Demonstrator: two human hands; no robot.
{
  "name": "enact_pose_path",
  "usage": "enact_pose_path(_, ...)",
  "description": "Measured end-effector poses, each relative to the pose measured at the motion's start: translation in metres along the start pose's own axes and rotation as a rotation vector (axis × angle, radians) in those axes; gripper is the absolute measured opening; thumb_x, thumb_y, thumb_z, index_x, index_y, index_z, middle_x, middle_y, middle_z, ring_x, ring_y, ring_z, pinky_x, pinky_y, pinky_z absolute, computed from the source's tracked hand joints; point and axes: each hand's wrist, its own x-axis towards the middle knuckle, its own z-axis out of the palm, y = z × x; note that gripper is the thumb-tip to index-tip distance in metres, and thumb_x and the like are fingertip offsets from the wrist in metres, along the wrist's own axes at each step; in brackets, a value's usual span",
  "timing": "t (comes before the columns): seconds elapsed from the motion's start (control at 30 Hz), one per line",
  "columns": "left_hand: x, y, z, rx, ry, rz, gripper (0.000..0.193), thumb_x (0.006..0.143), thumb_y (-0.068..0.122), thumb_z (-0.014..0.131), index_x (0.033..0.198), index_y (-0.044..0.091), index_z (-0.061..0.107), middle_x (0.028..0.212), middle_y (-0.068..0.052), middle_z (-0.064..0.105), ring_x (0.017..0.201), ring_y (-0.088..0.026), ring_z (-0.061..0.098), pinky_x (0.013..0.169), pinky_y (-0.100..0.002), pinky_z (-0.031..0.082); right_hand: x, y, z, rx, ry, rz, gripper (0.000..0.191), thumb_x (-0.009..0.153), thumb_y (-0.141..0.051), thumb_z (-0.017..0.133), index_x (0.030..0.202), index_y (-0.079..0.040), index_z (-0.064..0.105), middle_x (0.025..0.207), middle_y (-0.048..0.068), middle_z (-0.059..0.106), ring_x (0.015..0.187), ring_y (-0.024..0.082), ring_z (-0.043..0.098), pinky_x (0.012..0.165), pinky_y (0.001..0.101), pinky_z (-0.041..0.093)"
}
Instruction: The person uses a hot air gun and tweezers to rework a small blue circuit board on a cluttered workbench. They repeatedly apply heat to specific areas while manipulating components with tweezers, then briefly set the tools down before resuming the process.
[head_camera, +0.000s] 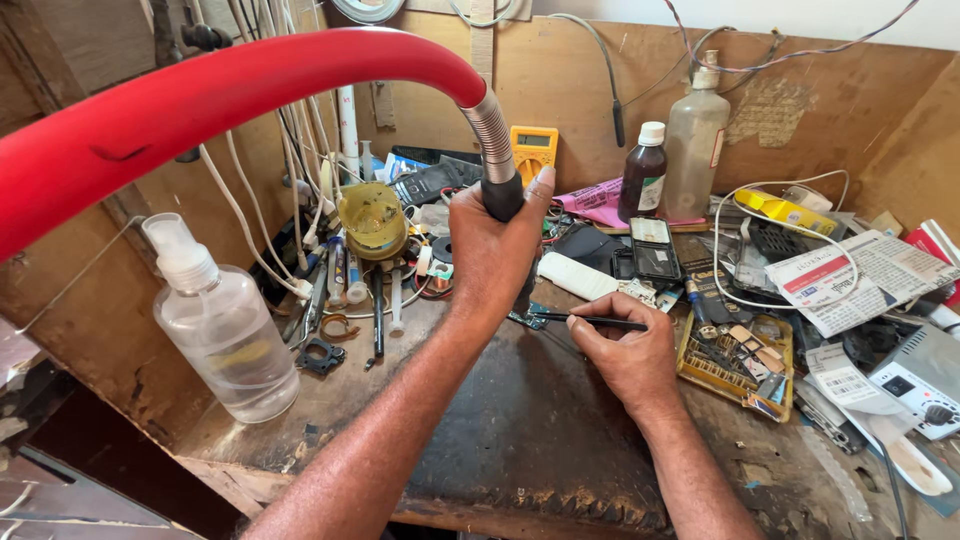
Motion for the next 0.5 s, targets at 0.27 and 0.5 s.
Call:
enact_pose_path(0.27, 0.0017, -0.0006, -0.0021, 0.017, 0.0, 0.0, 0.038, 0.094, 0.026, 0.075, 0.064, 0.005, 0.062, 0.053, 0.004, 0.058, 0.046, -0.004, 0.052, 0.042, -0.027, 0.04, 0.0014, 0.0009, 0.0013, -0.022, 0.003, 0.024, 0.012, 0.08, -0.011, 0.081, 0.086, -0.002, 0.077, 0.076, -0.002, 0.073, 0.067, 0.002, 0.062, 0.061, 0.0197, 0.049)
enact_pose_path(0.5, 0.0021, -0.0036, -0.0027, 0.028, 0.01, 0.011, 0.037, 0.094, 0.026, 0.075, 0.065, 0.006, 0.065, 0.055, 0.005, 0.058, 0.049, -0.002, 0.051, 0.043, -0.027, 0.039, 0.0022, 0.0031, 0.001, -0.01, -0.014, 0.018, 0.011, 0.08, -0.009, 0.08, 0.087, -0.001, 0.077, 0.077, -0.002, 0.072, 0.067, 0.002, 0.061, 0.061, 0.0197, 0.049)
